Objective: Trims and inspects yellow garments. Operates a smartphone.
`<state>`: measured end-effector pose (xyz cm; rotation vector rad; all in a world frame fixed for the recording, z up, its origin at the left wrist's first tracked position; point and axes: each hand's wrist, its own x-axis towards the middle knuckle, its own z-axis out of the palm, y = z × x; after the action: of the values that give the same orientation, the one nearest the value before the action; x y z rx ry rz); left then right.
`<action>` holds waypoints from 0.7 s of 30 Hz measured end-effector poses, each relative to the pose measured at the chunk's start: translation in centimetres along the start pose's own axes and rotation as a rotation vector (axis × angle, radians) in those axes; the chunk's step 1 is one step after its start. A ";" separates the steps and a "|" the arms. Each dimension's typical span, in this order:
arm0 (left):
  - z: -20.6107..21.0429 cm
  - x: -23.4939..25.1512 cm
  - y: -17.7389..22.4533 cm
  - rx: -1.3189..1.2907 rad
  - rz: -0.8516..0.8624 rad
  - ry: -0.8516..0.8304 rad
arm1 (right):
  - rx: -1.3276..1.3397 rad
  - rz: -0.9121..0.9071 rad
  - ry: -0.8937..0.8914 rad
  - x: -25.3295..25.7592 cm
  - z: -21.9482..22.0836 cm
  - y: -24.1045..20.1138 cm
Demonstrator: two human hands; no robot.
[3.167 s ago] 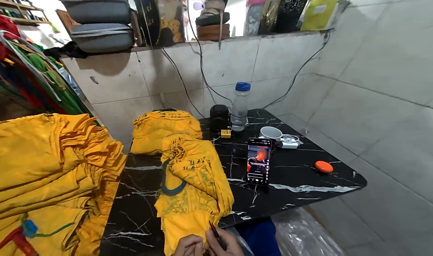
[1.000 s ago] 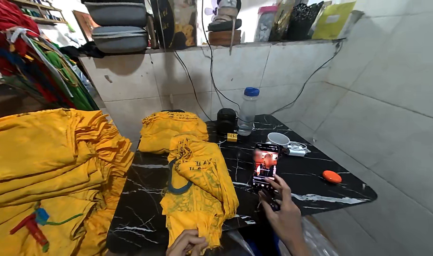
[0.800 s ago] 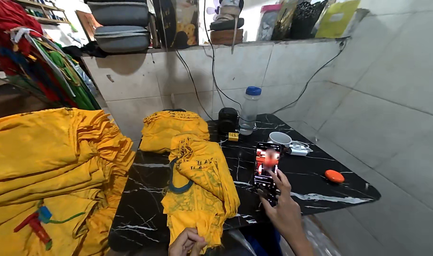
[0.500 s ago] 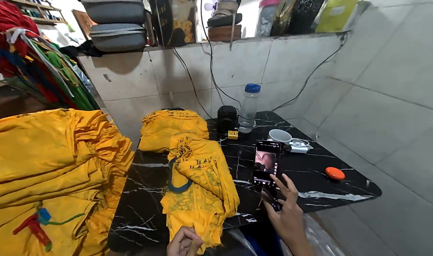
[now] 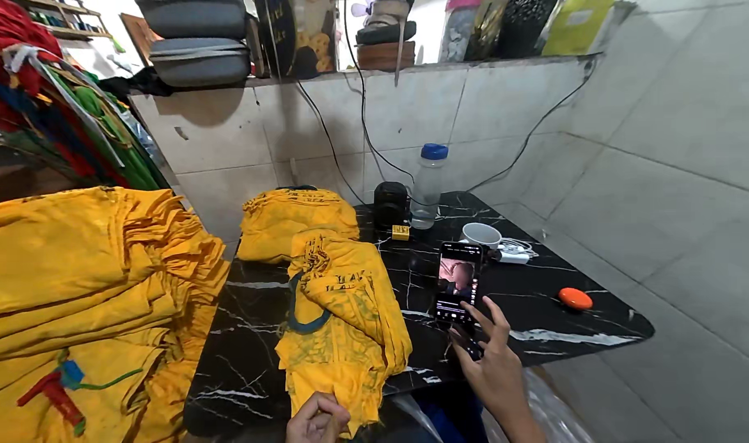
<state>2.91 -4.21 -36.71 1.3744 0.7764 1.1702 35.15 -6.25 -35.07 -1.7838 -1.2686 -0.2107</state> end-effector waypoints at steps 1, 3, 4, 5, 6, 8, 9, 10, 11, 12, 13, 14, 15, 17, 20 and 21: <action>0.0 -0.1 0.0 -0.006 -0.002 -0.001 | 0.034 -0.016 -0.005 -0.2 0.0 -0.4; 0.1 -0.3 0.1 -0.032 0.011 -0.004 | 0.094 -0.062 -0.061 -1.0 -0.1 -1.4; 0.2 -0.3 0.1 -0.045 0.024 0.000 | 0.124 -0.095 -0.097 -1.6 0.0 -2.0; 0.5 -0.4 0.2 -0.069 0.033 0.018 | 0.148 -0.123 -0.142 -2.2 0.1 -2.7; 0.8 -0.5 0.4 -0.096 0.033 0.051 | 0.168 -0.140 -0.209 -3.1 0.3 -3.8; 1.5 -0.8 1.0 -0.150 0.011 0.126 | 0.288 -0.145 -0.410 -4.9 0.4 -6.6; 1.8 -0.8 1.3 -0.178 -0.007 0.162 | 0.377 -0.118 -0.507 -5.6 0.4 -8.0; 2.0 -0.8 1.5 -0.196 -0.026 0.190 | 0.458 -0.085 -0.586 -6.2 0.3 -9.2; 2.2 -0.8 1.6 -0.202 -0.043 0.207 | 0.525 -0.048 -0.651 -6.6 0.2 -10.0; 2.2 -0.8 1.6 -0.203 -0.058 0.217 | 0.564 -0.028 -0.694 -6.9 0.3 -10.4; 2.2 -0.9 1.5 -0.199 -0.067 0.225 | 0.577 -0.028 -0.712 -7.2 0.4 -10.6; 2.2 -0.9 1.5 -0.197 -0.068 0.227 | 0.563 -0.043 -0.715 -7.4 0.5 -10.8; 2.2 -0.9 1.4 -0.195 -0.067 0.225 | 0.523 -0.070 -0.706 -7.5 0.6 -11.1; 2.3 -1.0 1.5 -0.185 -0.066 0.216 | 0.433 -0.133 -0.646 -7.7 0.7 -11.8; 2.7 -1.3 1.6 -0.165 -0.042 0.203 | 0.326 -0.179 -0.593 -8.1 0.6 -12.5; 2.8 -1.4 1.5 -0.172 -0.027 0.201 | 0.311 -0.179 -0.585 -8.1 0.5 -12.6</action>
<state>4.87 -6.63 -35.23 1.1139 0.8126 1.3356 20.96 -10.53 -33.01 -1.5069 -1.7613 0.4215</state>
